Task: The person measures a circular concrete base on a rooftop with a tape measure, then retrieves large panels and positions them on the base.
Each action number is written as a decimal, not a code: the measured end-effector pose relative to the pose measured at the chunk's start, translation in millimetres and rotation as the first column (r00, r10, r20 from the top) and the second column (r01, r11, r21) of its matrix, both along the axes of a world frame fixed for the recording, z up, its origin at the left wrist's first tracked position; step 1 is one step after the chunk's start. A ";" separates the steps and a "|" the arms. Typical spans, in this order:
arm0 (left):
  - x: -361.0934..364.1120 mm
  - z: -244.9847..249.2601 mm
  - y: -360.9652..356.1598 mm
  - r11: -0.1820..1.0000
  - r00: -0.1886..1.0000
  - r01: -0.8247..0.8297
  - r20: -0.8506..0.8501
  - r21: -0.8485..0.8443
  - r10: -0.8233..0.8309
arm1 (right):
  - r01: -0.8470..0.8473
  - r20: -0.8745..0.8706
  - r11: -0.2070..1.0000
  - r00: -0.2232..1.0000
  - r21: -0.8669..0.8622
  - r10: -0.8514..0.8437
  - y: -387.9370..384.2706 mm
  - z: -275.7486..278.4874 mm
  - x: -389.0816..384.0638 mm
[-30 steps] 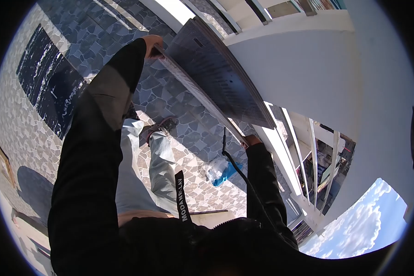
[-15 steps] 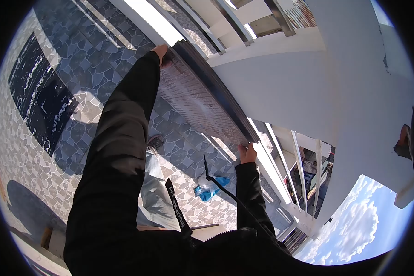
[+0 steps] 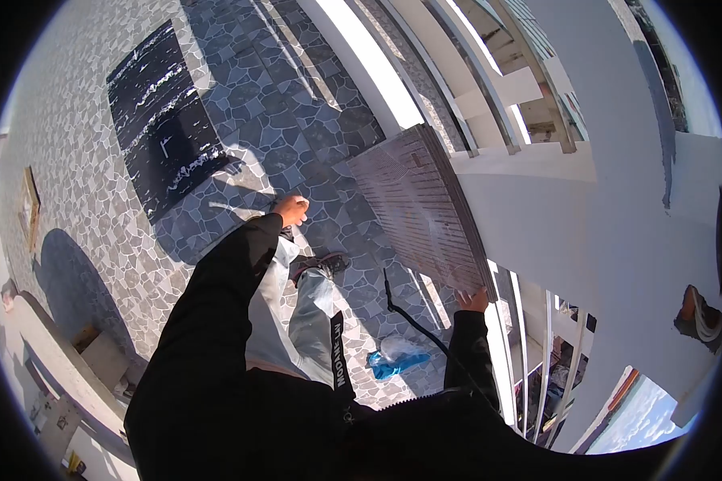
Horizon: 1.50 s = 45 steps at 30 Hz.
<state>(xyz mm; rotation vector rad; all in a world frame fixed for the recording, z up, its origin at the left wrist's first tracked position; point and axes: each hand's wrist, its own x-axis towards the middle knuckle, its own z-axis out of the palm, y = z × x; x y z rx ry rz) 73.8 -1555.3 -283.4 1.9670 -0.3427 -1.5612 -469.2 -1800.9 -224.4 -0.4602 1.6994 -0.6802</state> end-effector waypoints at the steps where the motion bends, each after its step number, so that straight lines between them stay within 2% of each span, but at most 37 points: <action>1: 2.2 -55.4 89.0 0.983 0.983 -0.163 -0.095 -0.079 0.155 | 0.040 -0.076 0.998 0.996 0.041 -0.037 5.1 13.9 14.2; 2: 9.7 -29.2 150.5 0.924 0.916 0.352 0.150 0.148 -0.373 | -0.037 -0.116 0.996 0.992 0.085 0.047 11.5 28.5 21.8; 3: 17.5 1.5 210.2 0.573 0.518 0.712 0.246 0.406 -0.819 | -0.085 -0.233 0.993 0.967 0.080 0.102 18.8 39.4 33.5; 4: 18.8 24.4 276.5 0.309 0.260 0.800 0.168 0.513 -0.951 | -0.217 -0.332 0.964 0.907 0.156 0.258 20.1 5.0 2.8; 5: 12.0 14.9 358.0 0.242 0.288 0.746 0.027 0.620 -0.957 | -0.280 -0.366 0.940 0.868 0.195 0.334 31.2 10.8 16.2; 6: 6.6 10.1 439.4 0.502 0.720 0.511 -0.028 0.697 -0.694 | -0.414 -0.183 0.869 0.864 0.272 0.469 44.7 17.6 23.8; 7: -0.3 30.5 479.1 0.415 0.663 0.549 -0.075 0.725 -0.745 | -0.531 -0.122 0.803 0.809 0.270 0.575 64.6 17.4 35.7; 8: -7.1 51.8 518.1 0.324 0.600 0.582 -0.126 0.746 -0.790 | -0.545 -0.103 0.774 0.793 0.323 0.601 86.7 17.2 52.9; 10: -32.1 101.2 536.0 0.492 0.799 0.374 -0.004 0.787 -0.601 | -0.667 0.084 0.613 0.703 0.424 0.706 122.9 0.3 68.8; 11: -38.8 105.6 535.0 0.517 0.819 0.351 0.011 0.781 -0.574 | -0.694 0.095 0.537 0.650 0.480 0.754 142.5 7.1 88.6; 13: -43.7 109.8 529.5 0.644 0.772 0.449 0.094 0.619 -0.629 | -0.742 0.140 0.377 0.530 0.554 0.837 174.1 13.0 125.5; 14: -48.3 112.0 518.5 0.659 0.786 0.430 0.103 0.617 -0.610 | -0.764 0.133 0.349 0.488 0.543 0.863 175.9 21.9 142.5; 15: -50.0 113.1 499.7 0.859 0.951 -0.296 0.041 0.419 0.307 | -0.780 0.113 0.341 0.460 0.525 0.881 175.6 33.7 158.8; 16: -46.7 112.8 479.2 0.355 0.307 -0.875 -0.190 0.329 0.933 | -0.796 0.092 0.333 0.433 0.505 0.897 176.4 42.9 181.4; 17: -35.9 107.9 449.3 0.361 0.372 -0.840 -0.056 0.405 0.927 | -0.806 0.068 0.339 0.421 0.484 0.904 174.9 48.5 195.4; 18: -27.4 127.2 431.2 0.440 0.418 -0.839 -0.137 0.321 0.898 | -0.814 0.036 0.355 0.416 0.460 0.909 169.4 52.7 209.7; 19: -17.7 128.7 413.1 0.490 0.492 -0.815 -0.077 0.309 0.867 | -0.815 0.001 0.383 0.425 0.436 0.905 162.1 55.0 219.6; 20: -7.6 113.0 408.6 0.570 0.559 -0.770 -0.127 0.286 0.819 | -0.813 -0.036 0.409 0.434 0.414 0.900 159.7 64.9 235.1; 21: 1.2 128.7 398.5 0.615 0.619 -0.754 -0.062 0.230 0.783 | -0.811 -0.072 0.438 0.447 0.388 0.892 154.9 71.5 250.1; 23: 22.7 137.9 393.9 0.690 0.688 -0.714 -0.058 0.122 0.723 | -0.808 -0.118 0.471 0.461 0.354 0.880 144.4 85.9 279.2; 24: 35.6 150.0 394.2 0.700 0.698 -0.713 -0.051 0.048 0.714 | -0.827 -0.053 0.418 0.431 0.377 0.901 129.9 88.6 293.3; 25: 45.6 141.1 402.3 0.690 0.690 -0.723 -0.051 -0.012 0.722 | -0.863 0.336 0.392 0.490 0.318 0.805 95.7 57.4 288.9; 26: 56.0 141.7 408.8 0.626 0.626 -0.779 -0.046 -0.017 0.778 | -0.883 0.666 0.349 0.467 0.314 0.582 60.0 21.9 281.9; 27: 65.1 150.4 417.6 0.568 0.568 -0.823 -0.040 -0.013 0.822 | -0.849 0.326 0.350 0.486 0.395 0.811 77.8 48.9 319.8; 28: 71.8 160.0 427.9 0.503 0.503 -0.864 -0.021 0.019 0.864 | -0.767 -0.038 0.368 0.411 0.526 0.911 104.6 90.5 367.1; 30: 78.9 155.0 457.8 0.347 0.344 -0.937 -0.059 0.045 0.937 | -0.908 -0.156 0.223 0.178 0.354 0.972 139.0 128.0 414.5; 32: 73.6 138.8 493.2 0.188 0.184 -0.978 -0.054 0.087 0.981 | -0.888 -0.091 0.180 0.156 0.424 0.984 135.0 109.4 450.1; 33: 62.8 128.4 510.2 0.030 0.024 -0.998 -0.091 0.061 0.996 | -0.867 -0.017 0.132 0.141 0.480 0.990 131.0 100.9 467.7; 35: 44.0 125.0 531.8 -0.105 -0.099 -0.981 0.045 0.162 0.994 | -0.874 -0.026 0.086 0.084 0.478 0.996 129.5 101.6 511.9; 36: 22.0 104.2 552.6 -0.122 -0.122 -0.976 0.010 0.180 0.992 | -0.880 -0.033 0.052 0.041 0.472 0.999 127.1 103.5 536.6; 37: 12.6 111.3 553.7 -0.198 -0.199 -0.936 0.025 0.289 0.980 | -0.888 -0.043 0.030 0.012 0.460 0.999 120.4 107.2 560.4; 38: 8.2 135.5 541.3 -0.240 -0.211 -0.900 0.118 0.364 0.970 | -0.890 -0.036 0.027 0.012 0.455 0.999 106.3 99.5 580.0; 39: -4.3 137.5 538.8 -0.269 -0.250 -0.871 0.101 0.410 0.963 | -0.900 -0.039 0.038 0.023 0.435 0.999 86.7 86.2 597.4; 41: -20.2 135.8 527.2 -0.252 -0.225 -0.820 0.117 0.514 0.967 | -0.924 -0.077 0.023 -0.006 0.381 0.997 60.1 83.1 641.8; 42: -23.4 132.2 517.2 -0.257 -0.235 -0.812 0.111 0.524 0.966 | -0.929 -0.077 0.023 -0.006 0.369 0.997 47.6 81.7 668.3; 44: -23.0 118.3 493.6 -0.242 -0.237 -0.824 0.075 0.512 0.969 | -0.907 -0.062 0.097 0.079 0.409 0.995 17.4 81.6 714.9; 45: -20.9 102.1 482.5 -0.188 -0.196 -0.876 0.028 0.445 0.980 | -0.896 -0.054 0.129 0.118 0.426 0.992 0.4 82.5 744.4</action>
